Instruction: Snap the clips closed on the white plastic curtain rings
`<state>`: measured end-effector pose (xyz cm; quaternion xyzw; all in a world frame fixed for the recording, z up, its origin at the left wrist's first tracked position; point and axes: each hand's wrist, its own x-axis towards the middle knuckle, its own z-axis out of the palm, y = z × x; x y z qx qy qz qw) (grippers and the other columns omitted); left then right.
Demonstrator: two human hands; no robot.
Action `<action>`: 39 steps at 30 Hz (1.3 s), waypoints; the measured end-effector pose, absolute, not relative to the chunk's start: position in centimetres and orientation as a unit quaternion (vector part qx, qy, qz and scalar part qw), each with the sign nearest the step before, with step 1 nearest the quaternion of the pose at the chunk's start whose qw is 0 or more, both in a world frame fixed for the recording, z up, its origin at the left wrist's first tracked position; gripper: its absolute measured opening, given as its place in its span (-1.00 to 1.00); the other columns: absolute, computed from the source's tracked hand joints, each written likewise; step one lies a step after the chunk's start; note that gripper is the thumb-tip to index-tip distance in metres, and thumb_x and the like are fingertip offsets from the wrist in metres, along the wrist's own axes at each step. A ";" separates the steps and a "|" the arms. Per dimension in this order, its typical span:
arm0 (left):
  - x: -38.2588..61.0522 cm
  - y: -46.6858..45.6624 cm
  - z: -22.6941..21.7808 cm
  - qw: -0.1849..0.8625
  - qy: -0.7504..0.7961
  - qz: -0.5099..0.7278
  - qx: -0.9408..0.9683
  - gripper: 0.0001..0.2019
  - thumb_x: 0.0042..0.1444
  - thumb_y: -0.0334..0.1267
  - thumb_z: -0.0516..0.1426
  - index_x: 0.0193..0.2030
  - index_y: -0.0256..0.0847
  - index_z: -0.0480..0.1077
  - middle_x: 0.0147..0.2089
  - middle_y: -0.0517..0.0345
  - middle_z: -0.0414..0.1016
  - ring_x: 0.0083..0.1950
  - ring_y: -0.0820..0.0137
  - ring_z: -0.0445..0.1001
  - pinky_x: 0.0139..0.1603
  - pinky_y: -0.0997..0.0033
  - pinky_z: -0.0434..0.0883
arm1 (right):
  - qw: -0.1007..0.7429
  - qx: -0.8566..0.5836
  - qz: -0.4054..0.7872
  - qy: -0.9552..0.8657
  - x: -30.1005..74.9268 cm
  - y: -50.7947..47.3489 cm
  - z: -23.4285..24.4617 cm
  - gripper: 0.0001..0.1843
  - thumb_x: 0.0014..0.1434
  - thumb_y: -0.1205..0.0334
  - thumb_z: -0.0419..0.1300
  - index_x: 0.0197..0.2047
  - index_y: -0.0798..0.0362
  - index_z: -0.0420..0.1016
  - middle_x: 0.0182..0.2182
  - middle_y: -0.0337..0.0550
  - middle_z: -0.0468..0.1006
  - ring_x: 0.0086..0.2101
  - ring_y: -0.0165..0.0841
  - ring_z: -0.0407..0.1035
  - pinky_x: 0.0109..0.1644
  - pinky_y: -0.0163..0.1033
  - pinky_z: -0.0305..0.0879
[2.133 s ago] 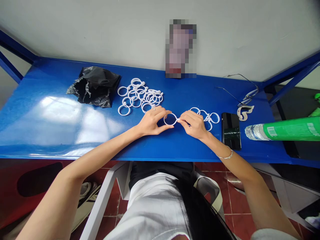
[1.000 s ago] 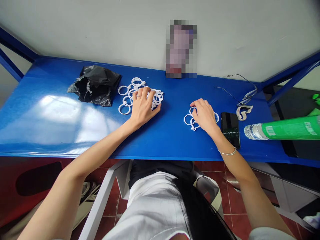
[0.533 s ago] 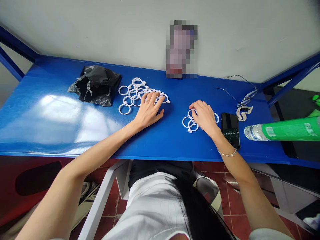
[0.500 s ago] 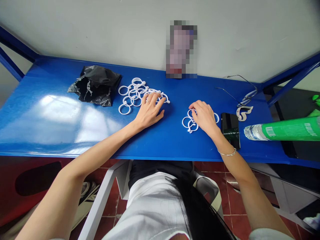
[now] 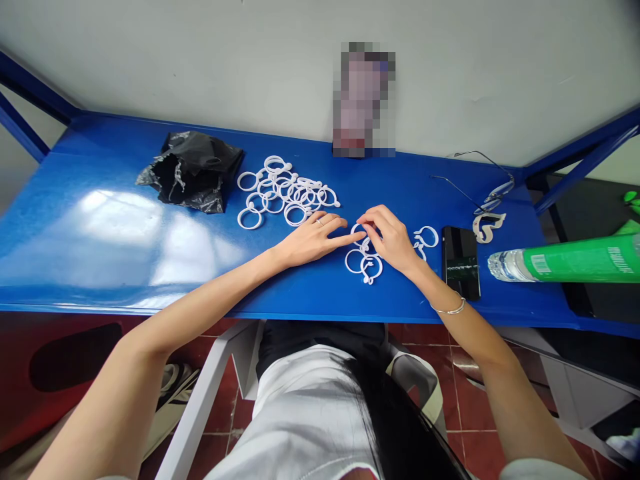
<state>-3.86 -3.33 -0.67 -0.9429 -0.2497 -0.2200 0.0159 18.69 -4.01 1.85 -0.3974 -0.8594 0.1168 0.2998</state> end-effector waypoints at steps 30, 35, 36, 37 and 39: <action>-4.3 -2.3 -1.0 0.094 -0.383 -0.382 -0.836 -0.76 0.32 -0.21 0.04 -0.36 -0.20 0.41 -0.45 0.19 0.44 -0.37 0.42 0.35 -0.11 0.30 0.27 | 0.331 -0.369 0.112 -0.861 18.3 -4.8 1.5 -0.80 0.36 0.31 -0.01 -0.13 0.01 0.44 -0.29 -0.14 0.62 -0.31 -0.31 0.48 -0.23 -0.19 0.36; -4.6 -1.9 -0.9 0.077 -0.375 -0.399 -0.833 -0.76 0.31 -0.20 0.06 -0.36 -0.20 0.40 -0.47 0.20 0.43 -0.38 0.43 0.34 -0.17 0.32 0.28 | 0.289 -0.479 0.043 -0.828 19.1 -4.2 1.2 -0.79 0.32 0.31 -0.02 -0.14 0.03 0.44 -0.32 -0.11 0.60 -0.35 -0.26 0.44 -0.22 -0.14 0.29; -4.5 -2.0 -0.9 0.079 -0.364 -0.399 -0.838 -0.76 0.31 -0.20 0.06 -0.36 -0.20 0.40 -0.48 0.21 0.41 -0.38 0.43 0.34 -0.18 0.33 0.28 | 0.272 -0.499 0.027 -0.822 19.3 -4.0 1.1 -0.79 0.31 0.32 -0.02 -0.16 0.03 0.45 -0.35 -0.12 0.60 -0.36 -0.24 0.43 -0.22 -0.12 0.27; -4.3 -2.2 -0.9 0.085 -0.350 -0.401 -0.842 -0.77 0.31 -0.21 0.06 -0.37 -0.20 0.40 -0.49 0.21 0.40 -0.39 0.44 0.33 -0.19 0.34 0.29 | 0.256 -0.513 0.015 -0.819 19.4 -3.9 1.0 -0.79 0.29 0.33 -0.01 -0.19 0.03 0.45 -0.37 -0.12 0.59 -0.36 -0.23 0.42 -0.23 -0.11 0.25; -4.1 -2.6 -0.9 0.097 -0.324 -0.406 -0.849 -0.79 0.30 -0.23 0.07 -0.36 -0.20 0.40 -0.52 0.23 0.38 -0.40 0.44 0.33 -0.19 0.34 0.30 | 0.232 -0.525 -0.004 -0.819 19.6 -3.7 1.0 -0.80 0.26 0.36 -0.01 -0.25 0.02 0.44 -0.38 -0.11 0.58 -0.33 -0.19 0.41 -0.22 -0.10 0.21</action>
